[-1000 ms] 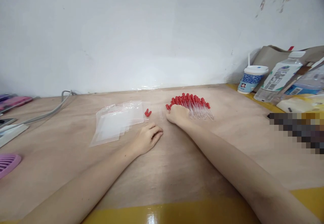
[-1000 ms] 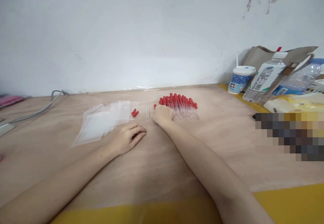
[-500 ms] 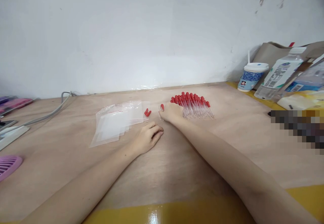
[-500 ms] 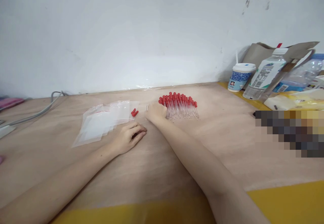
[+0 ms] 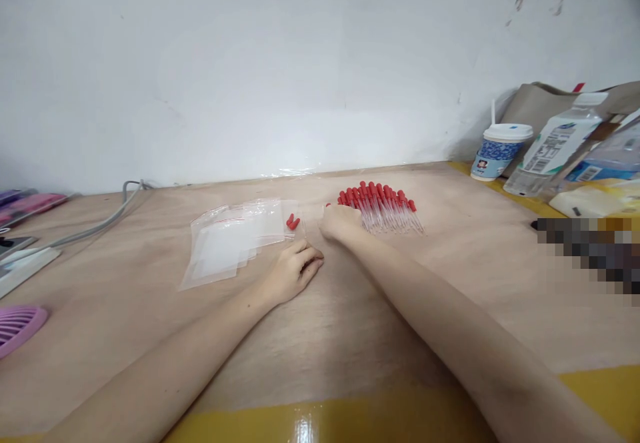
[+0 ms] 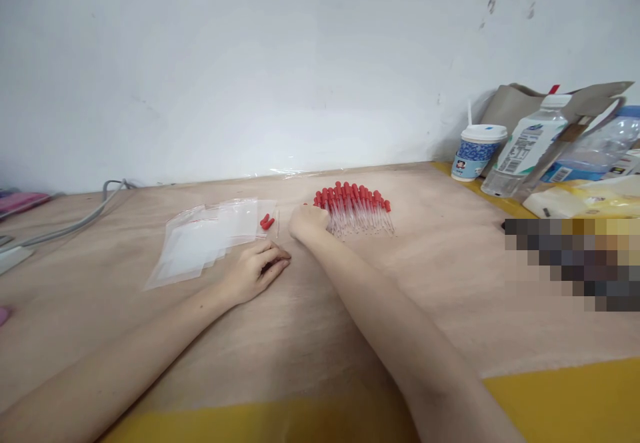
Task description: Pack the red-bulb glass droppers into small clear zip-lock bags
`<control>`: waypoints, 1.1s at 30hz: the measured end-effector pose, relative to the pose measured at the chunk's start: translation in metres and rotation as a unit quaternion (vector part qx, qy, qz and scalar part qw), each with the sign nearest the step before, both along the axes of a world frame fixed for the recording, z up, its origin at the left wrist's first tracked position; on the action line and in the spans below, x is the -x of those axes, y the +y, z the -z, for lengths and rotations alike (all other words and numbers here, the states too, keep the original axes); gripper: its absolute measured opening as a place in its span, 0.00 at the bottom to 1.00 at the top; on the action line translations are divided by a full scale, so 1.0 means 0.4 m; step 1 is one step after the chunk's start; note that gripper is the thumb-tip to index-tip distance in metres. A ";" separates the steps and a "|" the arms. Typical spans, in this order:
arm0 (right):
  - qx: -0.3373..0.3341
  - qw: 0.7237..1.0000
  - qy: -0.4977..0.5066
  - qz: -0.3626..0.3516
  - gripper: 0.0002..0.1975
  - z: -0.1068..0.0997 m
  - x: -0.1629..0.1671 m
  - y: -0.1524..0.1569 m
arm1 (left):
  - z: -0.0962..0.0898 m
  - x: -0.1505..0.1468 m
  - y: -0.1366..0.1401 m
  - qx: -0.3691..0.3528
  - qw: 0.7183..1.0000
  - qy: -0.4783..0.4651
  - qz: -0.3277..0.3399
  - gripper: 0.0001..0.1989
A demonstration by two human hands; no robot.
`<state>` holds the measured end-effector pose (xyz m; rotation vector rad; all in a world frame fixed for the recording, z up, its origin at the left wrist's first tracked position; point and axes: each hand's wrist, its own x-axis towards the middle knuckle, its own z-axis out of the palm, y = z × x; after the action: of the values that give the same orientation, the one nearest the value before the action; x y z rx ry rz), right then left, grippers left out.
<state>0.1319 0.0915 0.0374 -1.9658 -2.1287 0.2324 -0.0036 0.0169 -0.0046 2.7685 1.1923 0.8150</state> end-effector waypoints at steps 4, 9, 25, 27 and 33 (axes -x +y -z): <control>-0.036 0.999 -0.015 -0.026 0.14 -0.001 -0.080 -0.073 | 0.000 0.005 -0.007 -0.027 0.997 -0.020 -0.063 0.05; -0.216 0.968 -0.092 -0.093 0.13 0.067 -0.217 -0.149 | -0.039 0.039 0.025 -0.078 0.976 0.013 -0.202 0.07; -0.274 0.943 0.117 -0.145 0.06 0.128 -0.280 -0.184 | -0.052 0.012 0.208 -0.104 0.949 0.089 -0.283 0.09; -0.273 0.944 0.116 -0.145 0.06 0.129 -0.282 -0.183 | -0.047 0.008 0.216 -0.102 0.950 0.083 -0.283 0.09; -0.267 0.940 0.128 -0.169 0.05 0.126 -0.284 -0.182 | -0.061 -0.017 0.185 -0.091 0.963 0.026 -0.252 0.07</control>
<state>0.2454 0.0185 -0.0130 -1.1978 -2.0625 -0.0342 0.0031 0.0907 0.0197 2.6595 1.9730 0.9225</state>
